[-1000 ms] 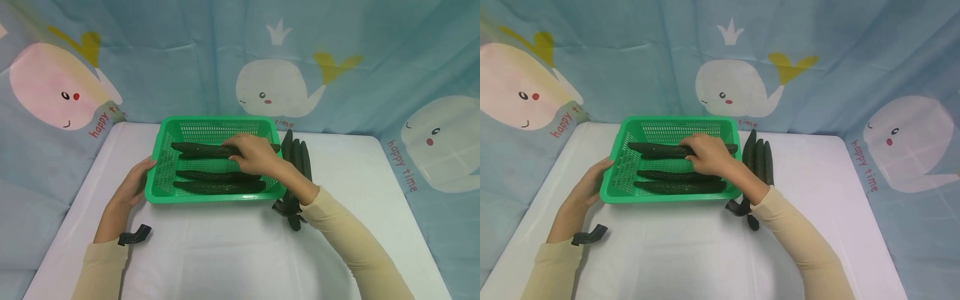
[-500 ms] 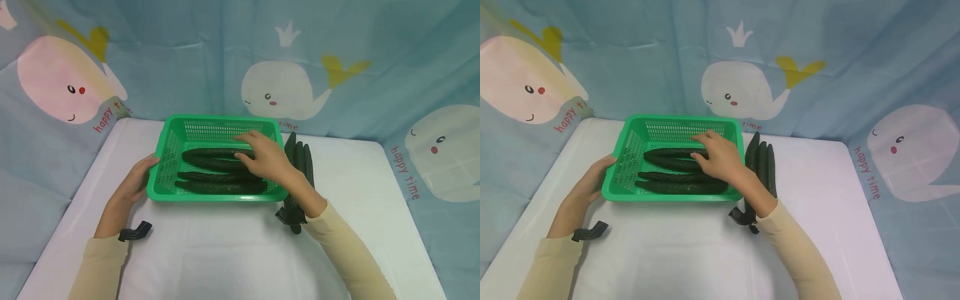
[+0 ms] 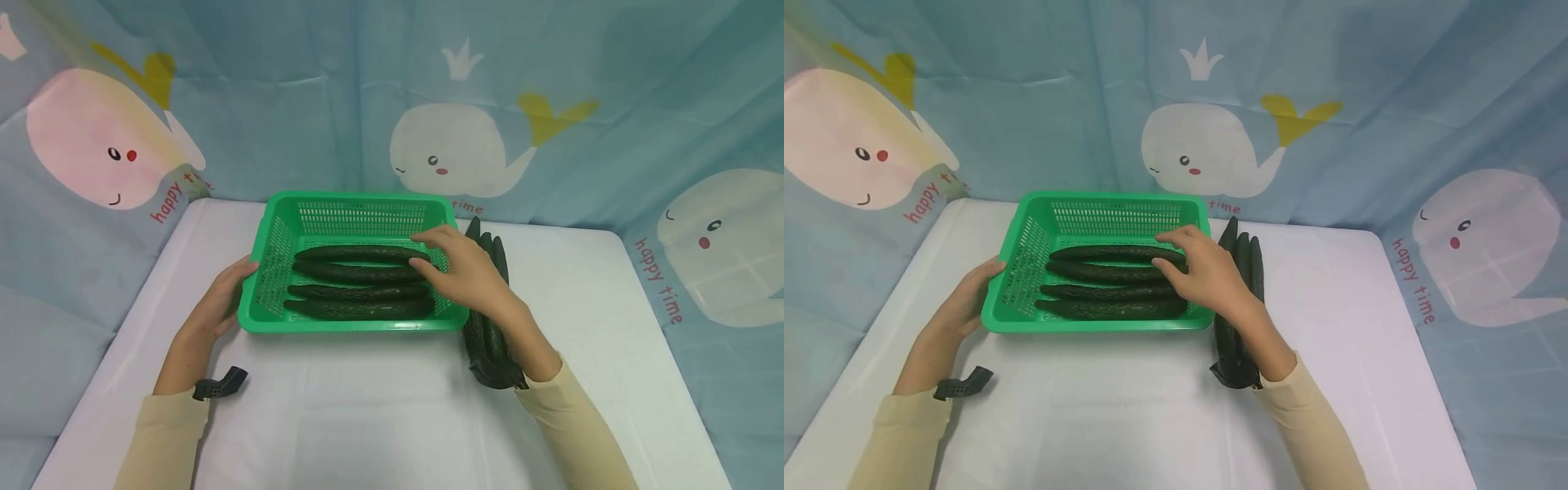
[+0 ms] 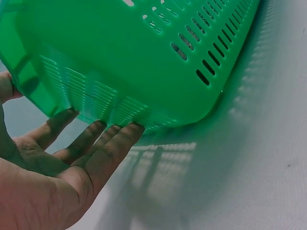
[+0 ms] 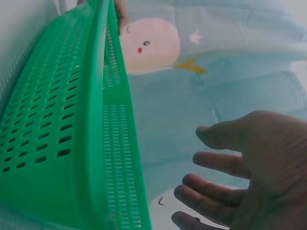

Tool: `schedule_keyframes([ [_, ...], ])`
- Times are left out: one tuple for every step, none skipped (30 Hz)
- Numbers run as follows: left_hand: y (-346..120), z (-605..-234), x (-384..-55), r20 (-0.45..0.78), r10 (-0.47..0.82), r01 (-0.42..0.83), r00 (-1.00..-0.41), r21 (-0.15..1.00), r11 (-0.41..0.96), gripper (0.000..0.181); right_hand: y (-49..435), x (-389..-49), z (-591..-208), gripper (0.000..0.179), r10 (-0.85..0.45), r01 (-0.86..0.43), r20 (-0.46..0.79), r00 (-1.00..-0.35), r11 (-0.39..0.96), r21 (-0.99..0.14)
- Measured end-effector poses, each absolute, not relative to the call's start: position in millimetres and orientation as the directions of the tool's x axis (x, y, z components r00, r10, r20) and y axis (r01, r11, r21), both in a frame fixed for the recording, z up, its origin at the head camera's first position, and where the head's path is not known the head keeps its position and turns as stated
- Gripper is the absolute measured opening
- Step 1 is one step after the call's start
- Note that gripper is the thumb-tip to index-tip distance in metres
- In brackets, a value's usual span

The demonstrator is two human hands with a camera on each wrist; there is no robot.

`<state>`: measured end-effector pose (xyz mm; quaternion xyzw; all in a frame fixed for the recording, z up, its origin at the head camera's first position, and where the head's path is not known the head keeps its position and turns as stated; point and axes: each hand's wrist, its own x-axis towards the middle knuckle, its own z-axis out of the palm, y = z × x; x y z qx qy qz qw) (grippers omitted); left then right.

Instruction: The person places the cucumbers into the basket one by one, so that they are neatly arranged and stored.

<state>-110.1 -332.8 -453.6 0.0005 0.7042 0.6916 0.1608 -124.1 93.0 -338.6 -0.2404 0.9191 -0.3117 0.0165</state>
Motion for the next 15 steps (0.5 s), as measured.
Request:
schedule_keyframes([
  [-332.8,-453.5,-110.3,-0.222,0.224,-0.218,-0.949,0.975,0.042,0.073,95.1,-122.8,-338.9,0.042,-0.452,-0.428,0.119,-0.884,0.684,-0.591],
  [-332.8,-453.6,-110.4,-0.219,0.225,-0.215,-0.95,0.976,0.04,0.073,97.1,-121.6,-339.4,0.042,-0.452,-0.428,0.12,-0.884,0.677,-0.599],
  [-332.7,-453.8,-110.3,-0.213,0.225,-0.21,-0.951,0.977,0.036,0.073,99.1,-120.3,-339.7,0.042,-0.45,-0.427,0.124,-0.885,0.673,-0.604],
  [-332.6,-453.9,-110.2,-0.207,0.226,-0.204,-0.952,0.978,0.034,0.073,101.2,-118.9,-340.1,0.042,-0.446,-0.426,0.129,-0.886,0.671,-0.607],
  [-332.6,-453.9,-110.3,-0.206,0.227,-0.204,-0.952,0.978,0.032,0.073,103.6,-117.7,-340.8,0.041,-0.436,-0.421,0.135,-0.89,0.668,-0.613],
  [-332.4,-453.8,-110.4,-0.207,0.226,-0.205,-0.952,0.978,0.031,0.073,106.1,-116.9,-341.6,0.041,-0.427,-0.417,0.141,-0.893,0.667,-0.617],
  [-332.3,-453.6,-110.2,-0.207,0.226,-0.206,-0.952,0.978,0.031,0.073,108.7,-116.3,-342.3,0.04,-0.42,-0.415,0.149,-0.895,0.662,-0.625],
  [-332.3,-453.5,-110.1,-0.207,0.226,-0.205,-0.952,0.978,0.032,0.073,111.8,-115.7,-343.2,0.04,-0.412,-0.412,0.158,-0.897,0.657,-0.631],
  [-332.3,-453.4,-110.2,-0.205,0.227,-0.203,-0.952,0.979,0.031,0.074,115.1,-115.3,-343.7,0.04,-0.402,-0.409,0.166,-0.9,0.652,-0.639],
  [-332.5,-453.4,-110.3,-0.203,0.23,-0.202,-0.952,0.979,0.03,0.073,118.5,-115.2,-344.3,0.04,-0.392,-0.406,0.175,-0.903,0.645,-0.648],
  [-332.7,-453.3,-110.4,-0.201,0.233,-0.201,-0.951,0.979,0.026,0.073,121.9,-115.0,-344.7,0.04,-0.382,-0.401,0.181,-0.906,0.64,-0.656],
  [-333.0,-453.3,-110.3,-0.2,0.233,-0.2,-0.952,0.98,0.024,0.073,124.9,-115.0,-345.0,0.041,-0.376,-0.398,0.184,-0.908,0.635,-0.663],
  [-333.4,-453.3,-110.3,-0.199,0.236,-0.201,-0.951,0.979,0.018,0.073,127.9,-115.0,-345.4,0.041,-0.371,-0.395,0.187,-0.91,0.631,-0.668],
  [-333.8,-453.4,-110.2,-0.199,0.237,-0.201,-0.951,0.979,0.013,0.073,130.9,-115.0,-346.3,0.042,-0.365,-0.389,0.186,-0.912,0.629,-0.673],
  [-334.4,-453.5,-110.0,-0.197,0.236,-0.2,-0.952,0.98,0.011,0.073,133.5,-114.9,-347.1,0.043,-0.359,-0.384,0.186,-0.915,0.627,-0.678],
])
